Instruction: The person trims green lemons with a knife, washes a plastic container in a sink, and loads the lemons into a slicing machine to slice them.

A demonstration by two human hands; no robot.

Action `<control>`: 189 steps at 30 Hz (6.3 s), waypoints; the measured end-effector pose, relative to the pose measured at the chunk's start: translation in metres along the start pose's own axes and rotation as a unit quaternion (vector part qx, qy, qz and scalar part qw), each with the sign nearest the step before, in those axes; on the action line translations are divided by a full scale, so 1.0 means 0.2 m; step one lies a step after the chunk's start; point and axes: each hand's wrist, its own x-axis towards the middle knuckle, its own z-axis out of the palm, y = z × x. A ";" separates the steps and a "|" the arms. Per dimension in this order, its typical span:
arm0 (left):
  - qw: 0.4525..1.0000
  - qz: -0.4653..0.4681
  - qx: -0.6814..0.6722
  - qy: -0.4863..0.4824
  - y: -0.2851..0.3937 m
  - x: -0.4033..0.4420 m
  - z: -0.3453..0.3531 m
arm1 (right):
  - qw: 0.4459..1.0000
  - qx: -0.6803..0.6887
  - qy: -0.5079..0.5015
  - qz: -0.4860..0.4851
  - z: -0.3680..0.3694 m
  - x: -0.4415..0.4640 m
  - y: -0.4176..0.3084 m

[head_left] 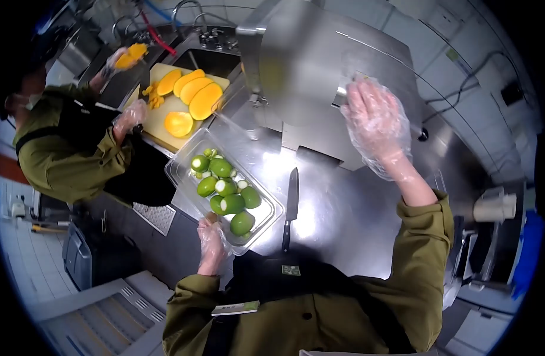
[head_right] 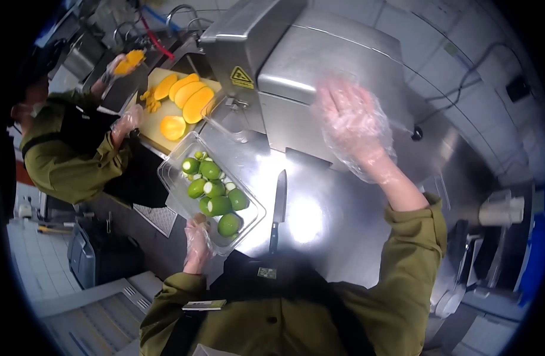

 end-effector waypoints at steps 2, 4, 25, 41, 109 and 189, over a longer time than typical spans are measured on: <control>0.995 0.016 0.080 -0.058 0.01 -0.03 -0.05 | 0.997 -0.048 0.042 -0.049 -0.01 0.02 0.07; 0.911 0.037 0.378 -0.161 0.08 0.01 -0.19 | 0.999 -0.035 -0.021 0.002 -0.12 0.19 0.23; 0.529 0.390 0.686 -0.313 0.61 0.89 0.14 | 0.936 -0.087 -0.280 0.196 0.13 0.46 1.10; 0.820 0.378 0.241 -0.357 1.22 -0.02 1.43 | 0.881 0.112 -0.432 0.154 0.05 -0.72 0.83; 0.704 0.187 0.380 -0.570 -1.07 -1.24 1.88 | 0.576 0.103 -0.055 0.809 -0.79 -2.81 0.09; 0.901 0.163 0.072 -0.395 1.02 0.32 1.71 | 0.934 -0.122 -0.268 0.205 0.51 -1.21 0.80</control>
